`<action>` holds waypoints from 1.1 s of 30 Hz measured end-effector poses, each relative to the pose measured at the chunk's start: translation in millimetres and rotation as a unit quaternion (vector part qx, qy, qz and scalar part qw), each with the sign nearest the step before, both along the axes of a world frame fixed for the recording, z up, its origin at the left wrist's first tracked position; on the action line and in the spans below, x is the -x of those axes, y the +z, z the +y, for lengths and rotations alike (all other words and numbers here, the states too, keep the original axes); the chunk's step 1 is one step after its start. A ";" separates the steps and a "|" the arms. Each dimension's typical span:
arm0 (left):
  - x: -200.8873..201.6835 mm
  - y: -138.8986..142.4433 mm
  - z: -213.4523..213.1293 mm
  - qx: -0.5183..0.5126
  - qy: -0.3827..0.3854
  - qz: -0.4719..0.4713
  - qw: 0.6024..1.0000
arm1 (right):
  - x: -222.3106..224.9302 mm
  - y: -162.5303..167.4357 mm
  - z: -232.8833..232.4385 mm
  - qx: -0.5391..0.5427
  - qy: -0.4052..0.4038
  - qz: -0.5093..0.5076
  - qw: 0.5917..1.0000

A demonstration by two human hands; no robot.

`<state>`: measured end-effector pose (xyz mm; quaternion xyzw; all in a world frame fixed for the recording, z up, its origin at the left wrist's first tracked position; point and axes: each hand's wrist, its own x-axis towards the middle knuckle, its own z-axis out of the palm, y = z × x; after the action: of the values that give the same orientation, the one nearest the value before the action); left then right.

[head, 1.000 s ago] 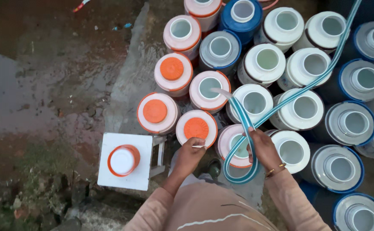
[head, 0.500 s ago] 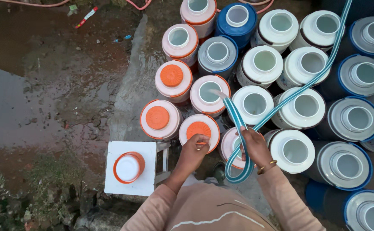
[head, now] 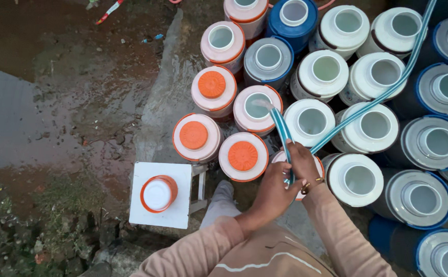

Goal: The person holds a hose and rinses orange jar lids and the inside of plastic jars with running water, then fills each jar with water and sets it among rows of filled jars on the wet ground. The person works through the jars one at a time, placing rinsed lids on a white board beside them.

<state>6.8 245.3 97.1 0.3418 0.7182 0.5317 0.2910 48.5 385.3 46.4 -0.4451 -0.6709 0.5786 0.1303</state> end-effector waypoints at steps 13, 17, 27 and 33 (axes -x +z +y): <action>-3.9 25.0 -8.1 -0.114 0.038 0.147 0.982 | 29.0 -8.4 1.5 0.065 -0.052 -0.065 0.994; -0.1 12.5 -12.1 -0.024 -0.036 -0.016 0.999 | 29.0 -5.9 -1.0 0.095 -0.067 -0.056 0.992; -3.0 8.8 -21.9 -0.044 -0.066 -0.040 0.996 | 31.0 -6.0 -2.3 0.112 -0.090 -0.081 0.986; 9.1 7.3 -22.3 -0.062 -0.107 -0.027 0.992 | 26.1 -8.5 -7.3 0.142 -0.111 -0.029 0.983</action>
<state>-2.3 223.0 104.5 0.4197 0.6349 0.5502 0.3435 22.4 378.0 37.9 -0.5471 -0.5318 0.6370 0.1099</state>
